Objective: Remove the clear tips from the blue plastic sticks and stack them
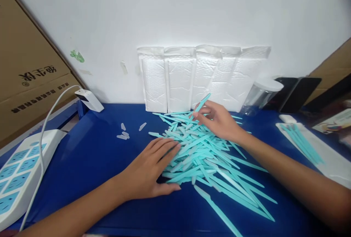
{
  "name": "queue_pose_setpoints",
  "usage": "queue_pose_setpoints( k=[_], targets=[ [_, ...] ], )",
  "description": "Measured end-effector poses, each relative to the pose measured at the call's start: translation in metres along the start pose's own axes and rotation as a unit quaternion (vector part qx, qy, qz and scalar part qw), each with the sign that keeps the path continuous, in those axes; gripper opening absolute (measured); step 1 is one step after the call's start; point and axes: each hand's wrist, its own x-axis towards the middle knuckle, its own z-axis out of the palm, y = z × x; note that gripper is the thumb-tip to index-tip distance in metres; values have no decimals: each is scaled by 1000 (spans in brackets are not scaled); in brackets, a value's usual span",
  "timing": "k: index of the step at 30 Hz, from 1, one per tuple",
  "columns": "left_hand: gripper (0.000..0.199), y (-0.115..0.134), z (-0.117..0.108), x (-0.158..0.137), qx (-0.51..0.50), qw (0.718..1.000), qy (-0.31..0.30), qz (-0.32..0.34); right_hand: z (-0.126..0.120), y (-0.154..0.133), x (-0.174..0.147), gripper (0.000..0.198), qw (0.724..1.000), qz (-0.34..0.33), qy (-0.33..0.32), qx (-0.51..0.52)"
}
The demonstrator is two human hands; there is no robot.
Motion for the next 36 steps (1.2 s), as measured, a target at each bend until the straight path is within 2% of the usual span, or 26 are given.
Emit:
queue_pose_setpoints(
  k=[4,11,14,20,24,27,29,33,36],
  targets=[
    [83,3,3,0,3,999,25,28,-4,1,-12,32,997,-12,-46,-69],
    [74,2,3,2,-30,998,47,15,-25,-2,-29,17,990,-28,-51,-125],
    [67,2,2,3,-54,998,36,-5,-30,0,-27,11,991,-26,-25,-130],
    [53,5,2,2,-68,997,18,-11,-24,-6,-30,12,991,-10,86,-103],
    [52,7,5,0,-59,998,19,-8,-12,-17,-42,16,997,11,24,-74],
    [54,8,6,-1,-50,998,25,-7,-14,-20,-43,17,998,7,-10,-65],
    [56,8,5,0,-46,999,28,-5,-23,-14,-38,17,996,2,31,-81],
    [63,9,2,0,-38,999,10,-3,-49,9,-26,21,975,-7,159,-152],
    [67,10,2,0,-29,1000,-2,-2,-59,22,-23,29,973,8,156,-172]
  ],
)
